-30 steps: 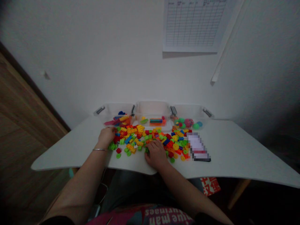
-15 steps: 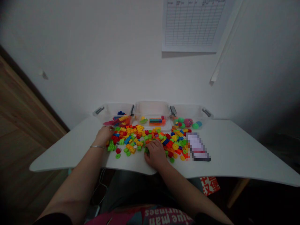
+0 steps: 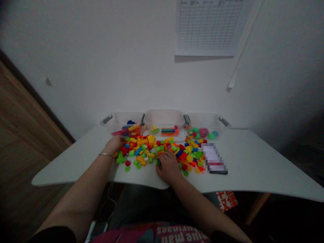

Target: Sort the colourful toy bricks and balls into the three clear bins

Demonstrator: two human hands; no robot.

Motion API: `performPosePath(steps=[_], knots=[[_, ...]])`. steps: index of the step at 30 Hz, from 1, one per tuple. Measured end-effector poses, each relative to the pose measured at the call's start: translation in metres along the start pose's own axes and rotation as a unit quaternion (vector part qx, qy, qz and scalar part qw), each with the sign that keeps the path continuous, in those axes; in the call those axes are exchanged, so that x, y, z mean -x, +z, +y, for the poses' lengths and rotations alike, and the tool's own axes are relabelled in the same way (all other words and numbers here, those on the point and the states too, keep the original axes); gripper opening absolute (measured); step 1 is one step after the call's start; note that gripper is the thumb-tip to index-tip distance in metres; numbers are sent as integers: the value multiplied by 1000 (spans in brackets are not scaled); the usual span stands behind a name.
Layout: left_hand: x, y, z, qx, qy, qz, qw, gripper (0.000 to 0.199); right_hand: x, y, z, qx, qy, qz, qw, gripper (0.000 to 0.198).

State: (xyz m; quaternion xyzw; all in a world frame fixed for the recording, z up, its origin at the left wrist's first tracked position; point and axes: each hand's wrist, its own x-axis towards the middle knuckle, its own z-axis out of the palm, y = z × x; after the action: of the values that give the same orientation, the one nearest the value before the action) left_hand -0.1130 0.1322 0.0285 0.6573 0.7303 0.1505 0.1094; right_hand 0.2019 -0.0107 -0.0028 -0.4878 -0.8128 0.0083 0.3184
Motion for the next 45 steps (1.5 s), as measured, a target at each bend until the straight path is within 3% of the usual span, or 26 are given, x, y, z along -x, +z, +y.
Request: performPosePath(steps=[6, 14, 16, 18, 20, 21, 28, 33, 41, 45], knots=[[-3, 1, 0, 22, -15, 22, 999, 4, 0, 1, 0, -2, 5, 0, 1000, 24], [13, -19, 1, 150, -15, 113, 982, 19, -1, -2, -2, 0, 7, -5, 1000, 23], [19, -23, 10, 271, 7, 176, 946, 23, -1, -3, -3, -2, 8, -5, 1000, 24], [22, -26, 23, 377, 45, 255, 889, 26, -1, -3, -3, -6, 5, -2, 1000, 24], [22, -30, 39, 412, 72, 324, 849, 27, -1, -2, -2, -10, 2, 2, 1000, 23], [21, -32, 47, 406, 83, 342, 843, 26, -1, -2, -2, -11, 2, 5, 1000, 22], [2, -48, 77, 149, 100, 323, 929, 17, -1, -1, -1, -8, 1, 4, 1000, 22], [-5, -45, 79, 12, 71, 305, 950, 22, -1, -1, 1, -6, -3, 4, 1000, 21], [-13, -36, 71, 102, 47, 282, 953, 24, -2, -4, -3, -6, 3, -5, 1000, 22], [-16, -35, 68, 208, 66, 279, 935, 21, -2, -4, -2, -3, 1, -4, 1000, 22]])
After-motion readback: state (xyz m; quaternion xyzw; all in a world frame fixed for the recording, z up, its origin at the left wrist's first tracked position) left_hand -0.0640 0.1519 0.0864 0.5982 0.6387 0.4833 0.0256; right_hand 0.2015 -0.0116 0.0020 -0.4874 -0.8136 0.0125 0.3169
